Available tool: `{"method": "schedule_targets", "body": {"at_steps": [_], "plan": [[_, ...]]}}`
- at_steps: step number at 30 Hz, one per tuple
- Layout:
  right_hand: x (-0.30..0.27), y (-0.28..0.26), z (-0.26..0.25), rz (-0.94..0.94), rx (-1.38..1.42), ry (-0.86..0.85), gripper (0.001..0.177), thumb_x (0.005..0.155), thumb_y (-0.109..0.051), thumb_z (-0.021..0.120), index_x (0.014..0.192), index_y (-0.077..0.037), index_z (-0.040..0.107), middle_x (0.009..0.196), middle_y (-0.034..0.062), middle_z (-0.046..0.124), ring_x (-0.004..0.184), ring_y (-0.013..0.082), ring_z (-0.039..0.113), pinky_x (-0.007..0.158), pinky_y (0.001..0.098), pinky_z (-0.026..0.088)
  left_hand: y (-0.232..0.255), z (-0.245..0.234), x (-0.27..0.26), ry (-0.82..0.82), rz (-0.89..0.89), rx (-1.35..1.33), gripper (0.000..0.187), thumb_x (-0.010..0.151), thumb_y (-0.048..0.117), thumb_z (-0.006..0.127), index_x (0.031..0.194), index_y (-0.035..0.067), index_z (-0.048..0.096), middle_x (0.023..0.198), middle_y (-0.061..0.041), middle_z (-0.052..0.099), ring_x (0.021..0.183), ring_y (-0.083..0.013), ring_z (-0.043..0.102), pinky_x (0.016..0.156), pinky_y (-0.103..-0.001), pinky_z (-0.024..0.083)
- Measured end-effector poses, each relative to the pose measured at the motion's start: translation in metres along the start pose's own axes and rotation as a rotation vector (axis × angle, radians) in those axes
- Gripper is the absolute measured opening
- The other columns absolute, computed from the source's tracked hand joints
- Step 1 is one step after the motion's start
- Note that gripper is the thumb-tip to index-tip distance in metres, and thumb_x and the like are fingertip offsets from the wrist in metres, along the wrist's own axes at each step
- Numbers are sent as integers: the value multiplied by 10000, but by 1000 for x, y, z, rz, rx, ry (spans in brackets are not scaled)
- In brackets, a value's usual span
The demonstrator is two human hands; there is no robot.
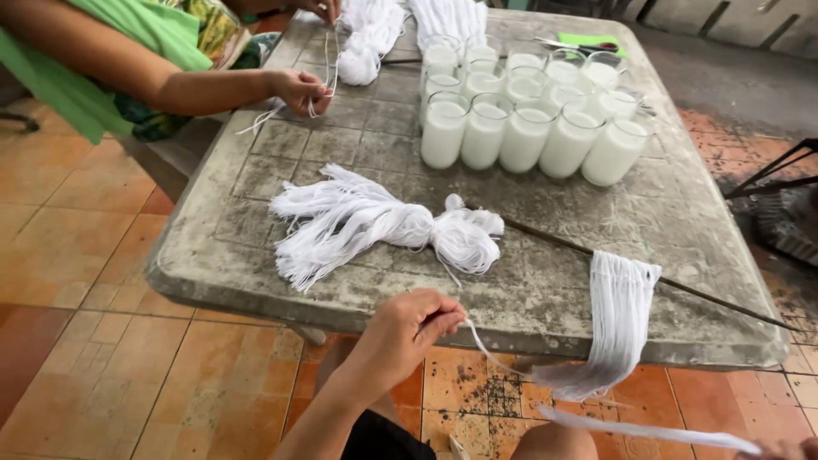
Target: Preparing candle wicks by tying knots in cotton thread
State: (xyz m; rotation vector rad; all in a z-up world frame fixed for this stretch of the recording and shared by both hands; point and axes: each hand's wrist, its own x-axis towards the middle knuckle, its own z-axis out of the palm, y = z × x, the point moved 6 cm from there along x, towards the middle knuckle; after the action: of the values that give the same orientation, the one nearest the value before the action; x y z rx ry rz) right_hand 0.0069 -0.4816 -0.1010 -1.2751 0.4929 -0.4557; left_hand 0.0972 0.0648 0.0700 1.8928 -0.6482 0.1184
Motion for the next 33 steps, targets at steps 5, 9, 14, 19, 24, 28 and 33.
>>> {"method": "schedule_targets", "body": {"at_steps": [5, 9, 14, 19, 24, 28, 33], "plan": [[-81, -69, 171, 390, 511, -147, 278, 978, -301, 435, 719, -336, 340, 617, -158, 305, 516, 6, 238, 646, 204, 269, 33, -12, 7, 138, 193, 181, 182, 850, 96, 819, 1025, 66, 778, 948, -65, 772, 859, -176, 709, 743, -263, 638], [-130, -45, 264, -236, -297, -352, 473, 853, 64, 661, 1304, -71, 612, 878, 35, 612, 657, 92, 483, 553, 224, 396, 54, -10, 15, 149, 276, 145, 114, 882, 114, 805, 990, 79, 789, 889, -27, 764, 747, -139, 694, 739, -272, 554], [-165, -76, 377, -367, -356, -768, 59, 858, -96, 796, 915, -84, 804, 881, 34, 743, 849, 129, 631, 733, 261, 556, 63, -23, 10, 155, 250, 231, 157, 898, 156, 788, 1035, 82, 783, 915, -11, 738, 774, -149, 659, 687, -286, 552], [-171, -90, 399, -424, -532, -701, 70, 844, -127, 819, 900, -85, 818, 731, -19, 697, 577, 64, 494, 495, 219, 403, 4, -17, -23, 276, -31, -251, 83, 922, 146, 759, 962, 73, 751, 894, -64, 743, 773, -135, 666, 686, -220, 596], [-181, -89, 402, -310, -471, -687, 57, 888, -100, 782, 930, -70, 808, 670, -38, 681, 535, 26, 465, 485, 187, 343, -38, 64, -49, 220, -489, -1360, 101, 952, 142, 734, 945, 42, 732, 835, -92, 725, 696, -144, 626, 648, -248, 527], [-199, -105, 392, -546, -473, -733, 141, 849, -36, 746, 969, -91, 793, 903, 27, 689, 677, 95, 641, 586, 216, 535, -27, 91, -35, 246, -367, -1638, 135, 951, 157, 734, 994, 36, 692, 910, -85, 698, 854, -155, 645, 740, -260, 535], [-200, -107, 367, -560, -284, -666, 84, 896, -141, 728, 963, -91, 728, 1023, 83, 577, 886, 148, 623, 691, 237, 615, 32, 11, -16, 484, 200, -647, 76, 968, 111, 723, 1019, 62, 697, 931, -84, 674, 834, -171, 644, 731, -277, 530]]}}
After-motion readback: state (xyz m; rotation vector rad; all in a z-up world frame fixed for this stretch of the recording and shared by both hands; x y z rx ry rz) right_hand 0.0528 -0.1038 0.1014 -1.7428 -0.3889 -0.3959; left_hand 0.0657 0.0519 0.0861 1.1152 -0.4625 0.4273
